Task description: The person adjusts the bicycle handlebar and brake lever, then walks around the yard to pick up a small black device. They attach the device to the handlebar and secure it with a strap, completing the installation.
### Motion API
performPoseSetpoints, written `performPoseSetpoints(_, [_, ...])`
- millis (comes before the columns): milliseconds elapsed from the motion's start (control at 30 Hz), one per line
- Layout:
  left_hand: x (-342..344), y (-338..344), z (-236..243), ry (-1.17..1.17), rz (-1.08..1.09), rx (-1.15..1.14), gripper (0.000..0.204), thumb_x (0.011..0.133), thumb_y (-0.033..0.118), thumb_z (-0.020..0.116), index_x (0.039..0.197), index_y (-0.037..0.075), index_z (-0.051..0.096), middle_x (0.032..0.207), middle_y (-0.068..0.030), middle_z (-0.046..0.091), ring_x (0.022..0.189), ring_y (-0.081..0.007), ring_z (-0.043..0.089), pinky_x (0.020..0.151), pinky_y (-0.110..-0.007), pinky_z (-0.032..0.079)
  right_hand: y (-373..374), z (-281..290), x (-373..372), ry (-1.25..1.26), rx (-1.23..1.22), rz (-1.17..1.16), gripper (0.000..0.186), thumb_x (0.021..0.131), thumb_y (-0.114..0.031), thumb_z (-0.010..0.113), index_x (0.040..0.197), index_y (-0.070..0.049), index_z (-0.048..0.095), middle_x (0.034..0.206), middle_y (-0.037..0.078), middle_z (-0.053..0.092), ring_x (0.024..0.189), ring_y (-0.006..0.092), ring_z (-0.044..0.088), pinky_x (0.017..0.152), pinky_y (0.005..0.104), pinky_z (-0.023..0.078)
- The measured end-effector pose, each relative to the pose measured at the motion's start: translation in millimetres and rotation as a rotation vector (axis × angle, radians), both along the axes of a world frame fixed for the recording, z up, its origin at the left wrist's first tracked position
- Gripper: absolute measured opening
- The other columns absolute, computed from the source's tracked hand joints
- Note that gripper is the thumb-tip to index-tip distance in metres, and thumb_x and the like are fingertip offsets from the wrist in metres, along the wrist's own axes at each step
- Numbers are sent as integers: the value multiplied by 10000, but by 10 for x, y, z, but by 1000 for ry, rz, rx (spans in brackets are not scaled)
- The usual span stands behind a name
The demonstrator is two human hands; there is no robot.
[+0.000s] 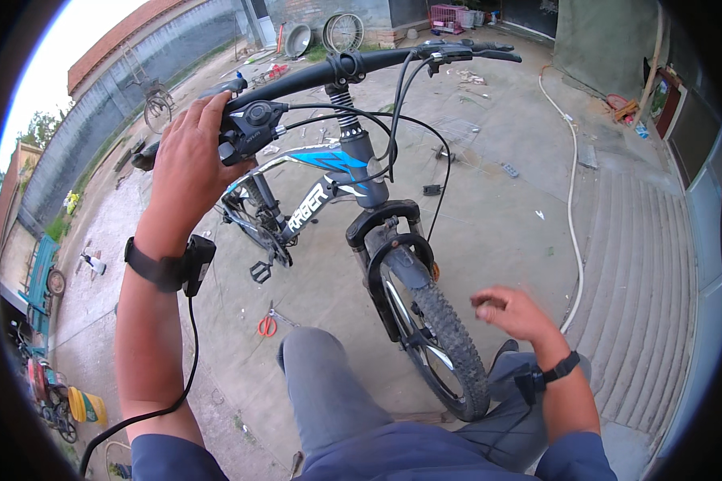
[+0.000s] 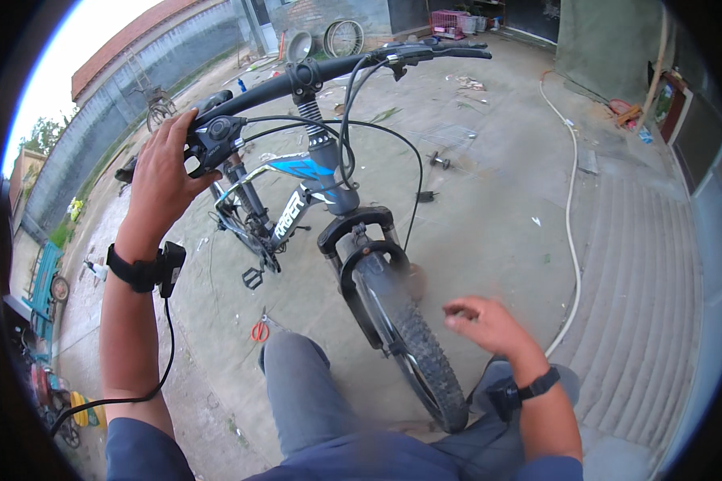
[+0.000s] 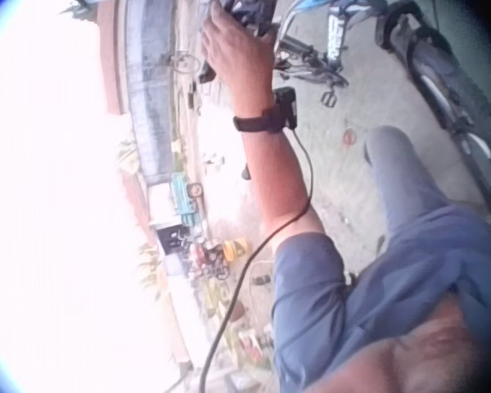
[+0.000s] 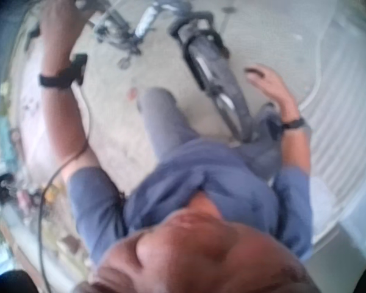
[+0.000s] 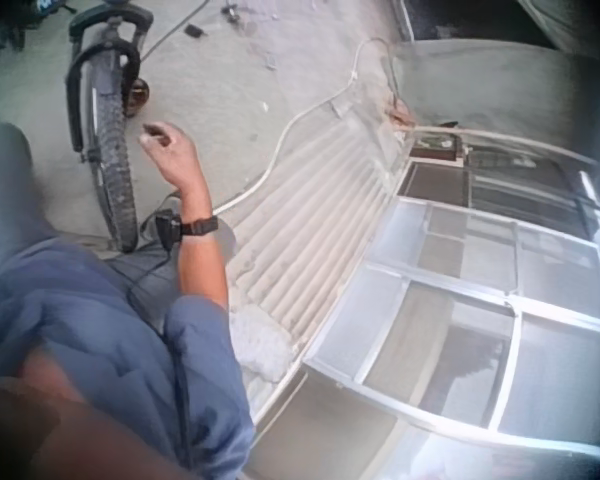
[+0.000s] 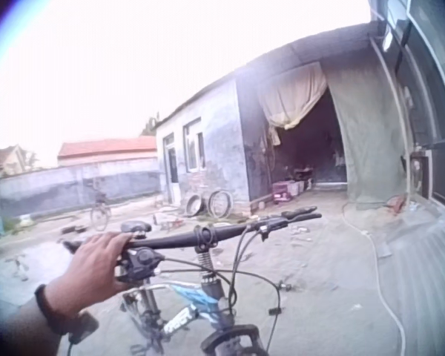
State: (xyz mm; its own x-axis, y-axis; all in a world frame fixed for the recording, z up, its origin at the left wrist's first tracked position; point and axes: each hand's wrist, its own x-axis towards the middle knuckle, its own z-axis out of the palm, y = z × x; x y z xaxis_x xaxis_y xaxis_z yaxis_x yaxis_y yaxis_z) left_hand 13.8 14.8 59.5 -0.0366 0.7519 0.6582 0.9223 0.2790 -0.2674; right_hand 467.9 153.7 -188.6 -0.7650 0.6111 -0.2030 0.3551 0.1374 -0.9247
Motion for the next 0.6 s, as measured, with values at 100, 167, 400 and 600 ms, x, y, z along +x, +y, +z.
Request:
performPoseSetpoints(100, [-65,9,-22,53,-53,24,939,689,160,958,1508,77,506,1399,-169,622,1273,-393,613,1082,-460,489,-272,-354,99,136,-386,47,542,1024,-294,747,1460,-7,600,1335,122,700,1111,193,686,963,375,576])
performPoseSetpoints(167, [-129,10,-32,12,-74,18,936,690,147,957,1508,73,506,1394,-176,624,1265,-393,619,1074,-460,498,-382,-480,104,233,-563,117,659,1018,-275,766,1552,8,503,1387,155,658,1165,214,666,1001,397,575])
performPoseSetpoints(400, [-317,91,-144,-3,-114,59,896,705,143,955,1486,67,524,1387,-175,636,1270,-388,623,1100,-449,500,-566,-513,61,176,-534,227,781,956,-230,835,1589,2,440,1388,183,633,1157,214,687,1017,374,568])
performPoseSetpoints(600, [-359,107,-164,9,-87,54,868,722,149,945,1480,71,529,1391,-173,636,1274,-384,623,1101,-450,502,-585,-461,34,158,-517,218,788,944,-213,843,1584,1,437,1388,216,625,1156,231,705,1021,373,561])
